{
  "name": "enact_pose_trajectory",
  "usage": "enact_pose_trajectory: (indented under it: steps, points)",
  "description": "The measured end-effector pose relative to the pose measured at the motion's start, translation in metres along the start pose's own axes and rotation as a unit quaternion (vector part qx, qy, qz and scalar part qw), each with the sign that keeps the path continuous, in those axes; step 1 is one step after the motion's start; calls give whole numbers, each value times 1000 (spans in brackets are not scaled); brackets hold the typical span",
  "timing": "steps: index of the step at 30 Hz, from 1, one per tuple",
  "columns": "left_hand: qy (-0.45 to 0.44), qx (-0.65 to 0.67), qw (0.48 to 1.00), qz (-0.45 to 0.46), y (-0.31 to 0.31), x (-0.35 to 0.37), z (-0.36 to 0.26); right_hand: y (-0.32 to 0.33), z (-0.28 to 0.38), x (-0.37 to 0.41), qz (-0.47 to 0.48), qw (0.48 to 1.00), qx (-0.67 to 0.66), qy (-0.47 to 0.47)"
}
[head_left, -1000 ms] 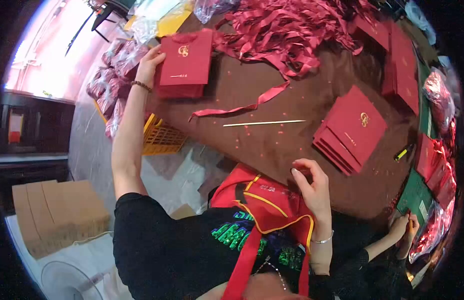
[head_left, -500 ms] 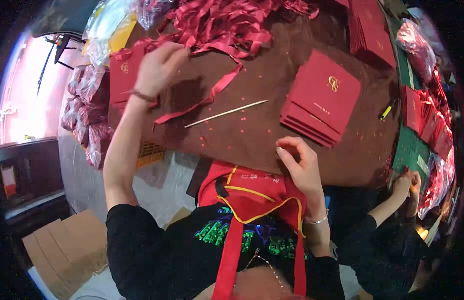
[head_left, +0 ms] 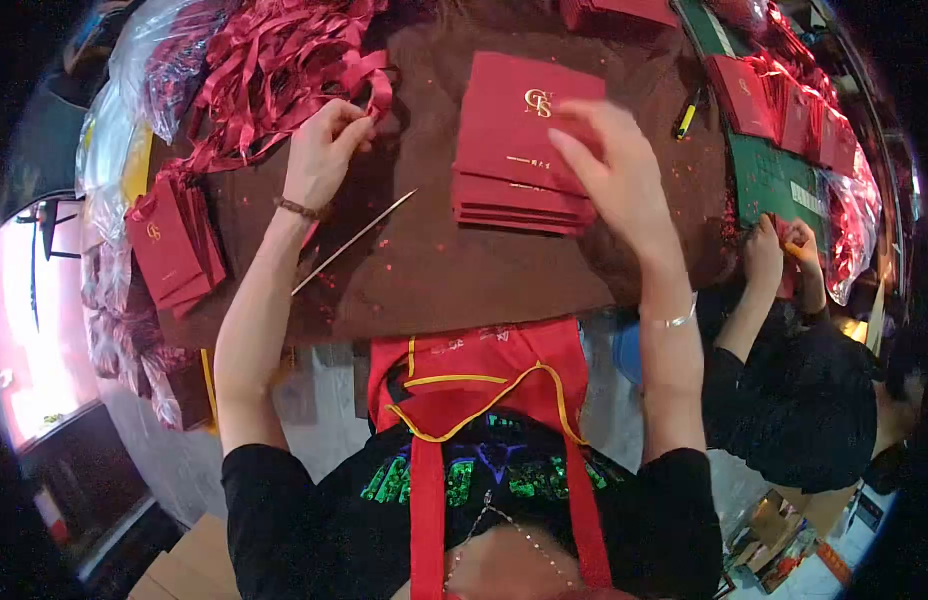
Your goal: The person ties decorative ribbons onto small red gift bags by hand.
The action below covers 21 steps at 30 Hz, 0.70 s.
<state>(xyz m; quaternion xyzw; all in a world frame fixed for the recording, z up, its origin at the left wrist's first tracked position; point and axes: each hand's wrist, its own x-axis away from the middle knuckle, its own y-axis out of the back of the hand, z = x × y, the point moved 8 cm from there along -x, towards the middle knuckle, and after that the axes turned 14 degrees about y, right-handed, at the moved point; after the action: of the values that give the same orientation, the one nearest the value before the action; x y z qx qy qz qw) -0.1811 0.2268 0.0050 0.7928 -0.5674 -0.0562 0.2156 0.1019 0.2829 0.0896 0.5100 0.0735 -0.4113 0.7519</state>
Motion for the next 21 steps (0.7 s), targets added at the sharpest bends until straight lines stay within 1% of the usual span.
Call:
enact_pose_trajectory:
  steps: [1,2,3,4,5,7,8,11,12,13,15,16,17,18,19,20,21]
  points:
    - [-1,0,1000,1,-4,9,-9,-2,-4,-15,8,991,101,84]
    - [57,119,991,35,-15,21,-14,-8,-16,-25,7,991,102,84]
    - [112,237,963,68,-26,31,-16,-19,-27,-34,34,983,164,68]
    - [106,250,957,102,-35,38,-19,-26,-34,-39,61,971,225,53]
    - [125,257,954,95,-42,44,-18,-28,-35,-43,61,971,225,56]
    - [152,345,913,158,-60,51,-15,-53,-48,-43,213,947,240,19]
    - [171,366,898,177,-65,51,-9,-55,-43,-43,216,945,242,42]
    - [168,401,879,196,-70,54,-3,-55,-41,-43,212,952,221,28]
    - [171,407,875,200,-75,56,-4,-51,-37,-44,158,960,225,53]
    - [171,409,873,202,-79,59,-7,-51,-36,-44,160,959,227,51]
    - [185,373,886,205,-86,64,-9,-43,-23,-49,114,954,260,92]
    - [171,375,887,207,-87,64,-10,-40,-22,-51,117,954,261,93]
    - [172,377,886,207,-86,64,-11,-39,-21,-54,125,961,230,86]
    - [180,359,896,188,-81,64,-11,-37,-20,-58,133,968,199,80]
    - [189,339,906,168,-77,64,-10,-34,-17,-58,135,967,199,81]
    - [190,340,905,168,-76,65,-11,-29,-19,-54,133,985,112,25]
    - [153,336,919,138,-69,64,-15,-25,-21,-50,129,991,23,-33]
